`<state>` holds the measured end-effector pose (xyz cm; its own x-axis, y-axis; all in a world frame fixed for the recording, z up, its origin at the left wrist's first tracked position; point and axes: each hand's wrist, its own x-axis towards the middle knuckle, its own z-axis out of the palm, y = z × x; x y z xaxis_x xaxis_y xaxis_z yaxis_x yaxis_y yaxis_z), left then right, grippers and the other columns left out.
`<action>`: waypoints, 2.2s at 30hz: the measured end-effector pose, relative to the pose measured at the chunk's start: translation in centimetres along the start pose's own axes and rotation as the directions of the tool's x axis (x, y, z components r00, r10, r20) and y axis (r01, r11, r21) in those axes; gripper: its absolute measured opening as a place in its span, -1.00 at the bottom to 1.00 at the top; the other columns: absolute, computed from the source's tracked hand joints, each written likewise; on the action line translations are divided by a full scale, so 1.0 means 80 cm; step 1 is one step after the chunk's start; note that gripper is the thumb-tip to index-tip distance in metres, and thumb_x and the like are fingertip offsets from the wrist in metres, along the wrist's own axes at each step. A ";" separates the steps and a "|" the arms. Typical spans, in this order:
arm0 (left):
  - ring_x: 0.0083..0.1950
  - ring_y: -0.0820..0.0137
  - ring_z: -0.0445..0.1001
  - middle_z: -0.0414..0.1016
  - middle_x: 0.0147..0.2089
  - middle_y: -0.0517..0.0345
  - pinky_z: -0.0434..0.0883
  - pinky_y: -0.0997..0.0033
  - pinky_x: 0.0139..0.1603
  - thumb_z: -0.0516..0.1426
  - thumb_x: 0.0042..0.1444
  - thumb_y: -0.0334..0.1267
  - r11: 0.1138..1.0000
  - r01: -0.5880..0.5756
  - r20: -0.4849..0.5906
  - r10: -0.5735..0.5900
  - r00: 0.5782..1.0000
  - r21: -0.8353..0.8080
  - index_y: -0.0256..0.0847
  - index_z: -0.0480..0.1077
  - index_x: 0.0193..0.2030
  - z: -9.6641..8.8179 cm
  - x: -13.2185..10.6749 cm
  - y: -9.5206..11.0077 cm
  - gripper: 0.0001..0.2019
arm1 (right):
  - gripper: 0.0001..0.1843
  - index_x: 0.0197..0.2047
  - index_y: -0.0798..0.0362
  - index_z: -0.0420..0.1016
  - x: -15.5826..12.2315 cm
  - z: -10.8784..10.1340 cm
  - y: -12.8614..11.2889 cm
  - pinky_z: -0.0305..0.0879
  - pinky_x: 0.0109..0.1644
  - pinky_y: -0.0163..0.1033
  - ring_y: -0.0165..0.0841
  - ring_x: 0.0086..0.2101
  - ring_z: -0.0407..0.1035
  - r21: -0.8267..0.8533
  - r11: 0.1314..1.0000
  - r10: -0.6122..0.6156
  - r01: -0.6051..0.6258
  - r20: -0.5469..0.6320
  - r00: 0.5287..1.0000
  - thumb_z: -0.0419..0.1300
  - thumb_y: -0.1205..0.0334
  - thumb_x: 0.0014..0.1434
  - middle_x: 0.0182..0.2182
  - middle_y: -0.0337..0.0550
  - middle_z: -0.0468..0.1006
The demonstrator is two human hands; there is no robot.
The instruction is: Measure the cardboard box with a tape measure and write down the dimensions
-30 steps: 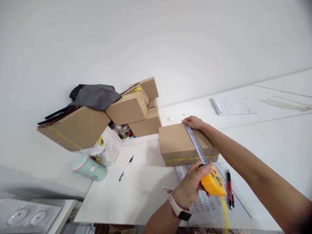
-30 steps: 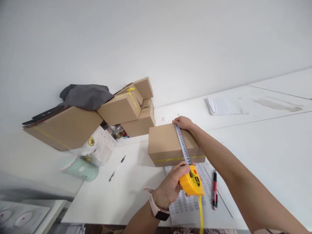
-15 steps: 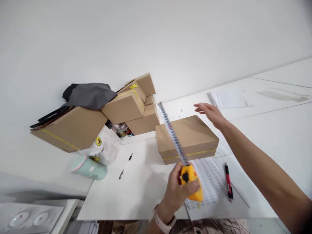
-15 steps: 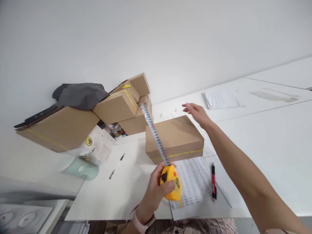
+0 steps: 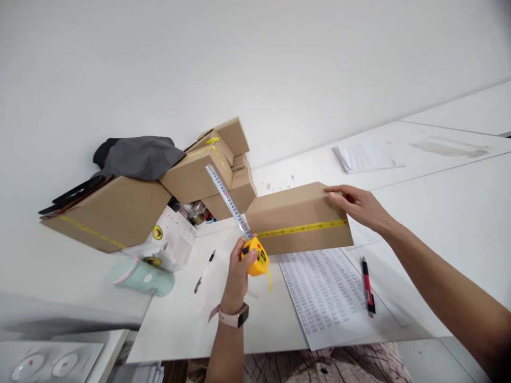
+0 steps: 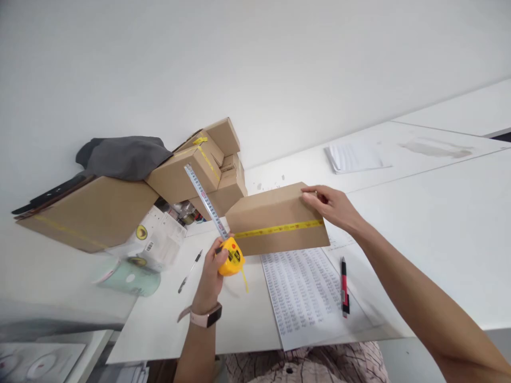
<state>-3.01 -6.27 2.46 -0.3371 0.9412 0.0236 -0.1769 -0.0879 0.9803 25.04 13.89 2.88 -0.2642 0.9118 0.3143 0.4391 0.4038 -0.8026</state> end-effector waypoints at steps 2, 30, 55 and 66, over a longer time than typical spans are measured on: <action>-0.18 0.37 0.45 0.50 -0.08 0.09 0.39 0.47 -0.19 0.35 0.03 -0.02 0.999 -0.033 0.023 0.034 0.999 -0.007 -0.21 0.48 -0.01 0.002 0.014 0.026 -0.55 | -0.43 -0.13 -0.03 0.66 0.028 -0.005 -0.013 0.31 -0.25 -0.12 -0.17 -0.29 0.43 -0.140 0.990 0.011 -0.016 -0.038 0.999 0.15 -0.34 0.21 -0.30 -0.05 0.60; -0.38 0.48 0.34 0.59 -0.10 -0.04 0.29 0.48 -0.39 0.42 -0.16 0.09 0.911 0.407 0.345 -0.405 0.847 0.070 -0.25 0.41 -0.21 0.099 -0.036 -0.049 -0.47 | -0.36 0.35 -0.24 0.40 0.082 0.046 -0.007 0.14 -0.02 -0.02 -0.14 -0.14 0.34 -0.551 0.702 -0.466 0.451 0.123 0.876 -0.13 0.39 0.35 -0.06 0.00 0.55; -0.20 0.36 0.40 0.50 -0.17 0.13 0.37 0.34 -0.09 0.45 -0.12 -0.07 0.979 0.122 0.275 -0.163 0.948 0.162 -0.17 0.41 -0.09 0.104 -0.036 -0.060 -0.51 | -0.46 0.27 -0.06 0.48 0.058 0.041 -0.018 0.11 0.06 0.06 -0.06 -0.04 0.32 -0.536 0.757 -0.410 0.375 0.058 0.910 -0.17 0.00 0.47 -0.01 0.08 0.56; -0.17 0.38 0.40 0.47 -0.07 0.09 0.35 0.42 -0.17 0.46 -0.26 -0.16 0.928 0.344 0.345 -0.373 0.862 0.144 -0.20 0.39 -0.08 0.052 -0.115 -0.140 -0.42 | -0.40 0.25 -0.15 0.41 -0.050 0.049 -0.007 0.01 0.20 0.14 0.03 0.08 0.25 -0.557 0.772 -0.388 0.307 -0.031 0.921 0.02 -0.31 0.34 0.08 0.02 0.48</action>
<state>5.95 -12.57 -7.94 0.0943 0.9561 -0.2774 -0.1472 0.2890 0.9460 22.46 9.68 0.10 -0.3875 0.6857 0.6162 0.7362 0.6325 -0.2409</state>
